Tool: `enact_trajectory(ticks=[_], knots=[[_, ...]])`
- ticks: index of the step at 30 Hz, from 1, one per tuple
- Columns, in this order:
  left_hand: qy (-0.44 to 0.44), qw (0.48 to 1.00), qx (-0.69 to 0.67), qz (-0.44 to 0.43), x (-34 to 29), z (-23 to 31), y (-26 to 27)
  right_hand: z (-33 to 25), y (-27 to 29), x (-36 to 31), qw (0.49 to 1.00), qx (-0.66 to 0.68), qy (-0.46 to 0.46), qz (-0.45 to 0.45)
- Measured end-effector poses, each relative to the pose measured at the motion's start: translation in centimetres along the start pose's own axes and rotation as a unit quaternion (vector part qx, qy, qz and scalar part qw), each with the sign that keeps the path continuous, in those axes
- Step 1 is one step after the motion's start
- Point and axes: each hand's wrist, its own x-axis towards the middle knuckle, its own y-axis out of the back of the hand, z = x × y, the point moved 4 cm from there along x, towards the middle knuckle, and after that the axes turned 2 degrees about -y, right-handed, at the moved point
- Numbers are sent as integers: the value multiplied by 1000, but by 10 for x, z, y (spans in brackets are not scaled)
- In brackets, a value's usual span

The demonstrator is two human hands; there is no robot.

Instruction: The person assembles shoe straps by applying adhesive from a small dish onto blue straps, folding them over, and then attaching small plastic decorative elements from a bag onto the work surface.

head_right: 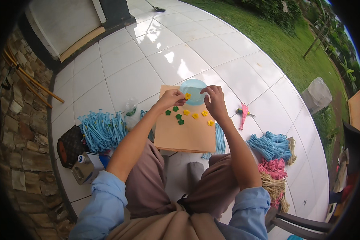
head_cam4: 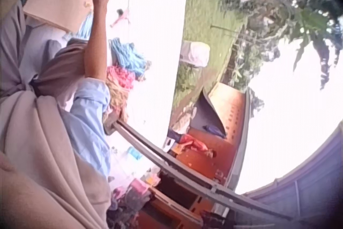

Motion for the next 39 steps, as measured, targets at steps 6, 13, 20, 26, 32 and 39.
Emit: enact_trajectory(ticks=[6, 13, 20, 26, 32, 39], knots=[[-29, 945, 304, -119, -8, -13, -21, 28, 3, -34, 958, 141, -107, -225], [-126, 820, 555, -55, -13, -18, -42, 32, -14, -67, 958, 86, -11, -272], [-141, 754, 642, -5, -16, -16, -40, 33, -23, -65, 967, 71, -9, -245], [-127, 906, 403, 19, -19, 10, -37, 40, -9, -43, 901, 306, -248, -180], [-158, 977, 130, -59, -14, 15, -42, 25, -24, -20, 819, 473, -281, -163], [-140, 981, 50, 121, -4, 15, 9, 18, -39, -1, 974, 132, -126, -137]])
